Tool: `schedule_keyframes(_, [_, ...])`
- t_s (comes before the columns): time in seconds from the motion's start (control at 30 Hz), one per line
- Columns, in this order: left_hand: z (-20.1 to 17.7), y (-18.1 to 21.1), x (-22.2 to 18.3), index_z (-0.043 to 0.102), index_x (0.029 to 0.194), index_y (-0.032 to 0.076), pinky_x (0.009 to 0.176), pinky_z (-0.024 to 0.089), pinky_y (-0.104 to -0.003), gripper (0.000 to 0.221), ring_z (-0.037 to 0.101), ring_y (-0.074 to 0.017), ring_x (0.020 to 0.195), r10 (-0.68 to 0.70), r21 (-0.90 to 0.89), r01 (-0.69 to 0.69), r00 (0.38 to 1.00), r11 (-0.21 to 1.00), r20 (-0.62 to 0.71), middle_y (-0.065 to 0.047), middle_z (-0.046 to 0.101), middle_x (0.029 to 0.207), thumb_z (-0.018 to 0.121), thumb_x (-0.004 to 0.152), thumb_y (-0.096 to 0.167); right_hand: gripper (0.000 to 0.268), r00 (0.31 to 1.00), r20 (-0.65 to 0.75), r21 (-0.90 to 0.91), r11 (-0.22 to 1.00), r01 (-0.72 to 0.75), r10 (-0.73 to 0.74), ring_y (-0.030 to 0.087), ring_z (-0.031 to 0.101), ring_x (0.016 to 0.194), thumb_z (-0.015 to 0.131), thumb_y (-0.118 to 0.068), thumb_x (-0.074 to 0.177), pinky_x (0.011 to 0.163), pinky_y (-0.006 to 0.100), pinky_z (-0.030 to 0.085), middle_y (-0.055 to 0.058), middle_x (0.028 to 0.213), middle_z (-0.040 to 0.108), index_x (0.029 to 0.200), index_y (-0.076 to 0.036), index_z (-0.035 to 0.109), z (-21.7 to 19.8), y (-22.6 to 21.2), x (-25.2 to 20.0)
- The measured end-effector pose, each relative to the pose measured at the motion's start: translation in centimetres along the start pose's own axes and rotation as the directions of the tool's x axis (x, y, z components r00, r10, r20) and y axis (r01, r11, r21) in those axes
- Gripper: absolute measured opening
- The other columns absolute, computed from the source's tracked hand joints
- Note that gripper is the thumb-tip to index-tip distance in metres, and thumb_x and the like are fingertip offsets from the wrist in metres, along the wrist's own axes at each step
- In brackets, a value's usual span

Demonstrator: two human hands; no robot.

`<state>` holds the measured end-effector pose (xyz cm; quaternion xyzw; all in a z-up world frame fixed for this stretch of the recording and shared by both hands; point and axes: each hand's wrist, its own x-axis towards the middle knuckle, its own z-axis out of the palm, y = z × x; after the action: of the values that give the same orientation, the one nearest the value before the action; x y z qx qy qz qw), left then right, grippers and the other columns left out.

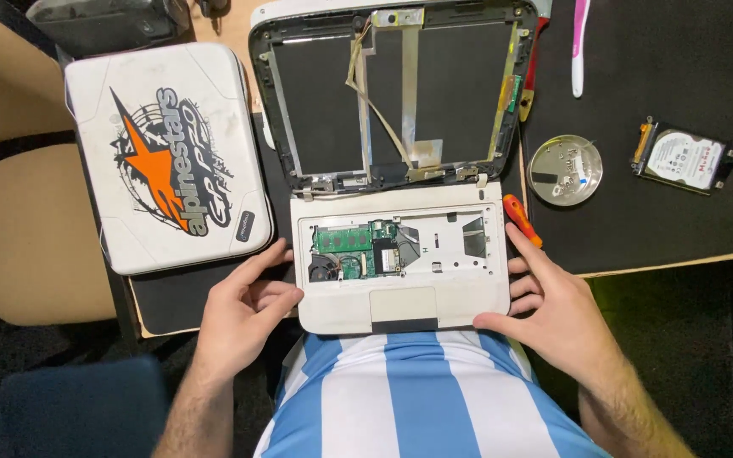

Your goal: Installing a RAM module and a hard drive into a laptop and reassembling the internal frame.

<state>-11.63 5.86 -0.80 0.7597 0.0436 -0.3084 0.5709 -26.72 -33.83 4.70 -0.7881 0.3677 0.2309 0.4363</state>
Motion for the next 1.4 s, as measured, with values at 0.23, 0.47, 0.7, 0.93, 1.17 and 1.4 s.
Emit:
schedule_keyframes(0.23, [1.8, 0.2, 0.0, 0.077, 0.161, 0.002, 0.115, 0.072, -0.029, 0.065, 0.089, -0.0195, 0.126, 0.100, 0.027, -0.097, 0.982, 0.995, -0.162, -0.017, 0.086, 0.157, 0.089, 0.098, -0.001, 0.110, 0.831, -0.177, -0.234, 0.843, 0.484, -0.527, 0.017, 0.086, 0.100, 0.115, -0.021, 0.073, 0.112, 0.036, 0.074, 0.010, 0.171, 0.065, 0.171, -0.007, 0.068, 2.2, 3.4, 0.3])
schedule_keyframes(0.47, [1.6, -0.5, 0.2, 0.068, 0.171, 0.003, 0.129, 0.061, -0.042, 0.090, 0.073, -0.0273, 0.145, 0.563, 0.522, -0.516, 0.822, 0.679, 0.081, -0.017, 0.071, 0.177, 0.105, 0.090, 0.016, 0.078, 0.707, -0.228, -0.497, 0.704, 0.507, -0.670, 0.022, 0.085, 0.114, 0.109, -0.035, 0.084, 0.100, 0.048, 0.073, 0.010, 0.169, 0.076, 0.153, -0.011, 0.083, 2.7, 4.0, 1.7])
schedule_keyframes(0.7, [1.8, -2.1, 0.6, 0.072, 0.163, -0.003, 0.123, 0.062, -0.058, 0.090, 0.067, -0.0425, 0.140, 0.670, 0.684, -0.594, 0.714, 0.424, 0.204, -0.024, 0.066, 0.180, 0.111, 0.090, 0.034, 0.055, 0.642, -0.222, -0.618, 0.615, 0.489, -0.734, 0.025, 0.079, 0.116, 0.107, -0.044, 0.086, 0.100, 0.049, 0.070, 0.006, 0.162, 0.080, 0.131, -0.015, 0.092, 2.6, 4.8, 2.5])
schedule_keyframes(0.93, [1.8, -1.1, 0.2, 0.083, 0.134, 0.003, 0.113, 0.067, -0.055, 0.057, 0.075, -0.0433, 0.132, 0.769, 0.703, -0.645, 0.599, 0.299, 0.222, -0.029, 0.069, 0.173, 0.110, 0.096, 0.035, 0.056, 0.657, -0.182, -0.615, 0.606, 0.504, -0.731, 0.024, 0.075, 0.113, 0.107, -0.040, 0.087, 0.099, 0.050, 0.071, 0.010, 0.163, 0.077, 0.133, -0.012, 0.092, 2.4, 4.6, 2.6])
schedule_keyframes(1.17, [1.7, 0.5, 0.0, 0.083, 0.125, 0.000, 0.110, 0.068, -0.053, 0.041, 0.076, -0.0431, 0.127, 0.790, 0.711, -0.678, 0.534, 0.189, 0.300, -0.024, 0.076, 0.162, 0.101, 0.106, 0.032, 0.043, 0.568, -0.128, -0.585, 0.524, 0.619, -0.813, 0.032, 0.075, 0.116, 0.101, -0.037, 0.099, 0.106, 0.050, 0.066, 0.013, 0.153, 0.080, 0.128, -0.008, 0.091, 1.3, 3.6, 2.4])
schedule_keyframes(1.4, [3.4, 0.7, 0.5, 0.085, 0.118, 0.008, 0.092, 0.061, -0.048, 0.007, 0.081, -0.0334, 0.110, 0.871, 0.601, -0.786, 0.388, 0.143, 0.300, -0.014, 0.085, 0.129, 0.089, 0.114, 0.012, 0.012, 0.443, -0.425, -0.629, 0.610, 0.483, -0.789, 0.034, 0.076, 0.111, 0.102, 0.001, 0.120, 0.102, 0.049, 0.060, 0.020, 0.119, 0.085, 0.119, 0.003, 0.090, -7.0, 7.6, 4.3])
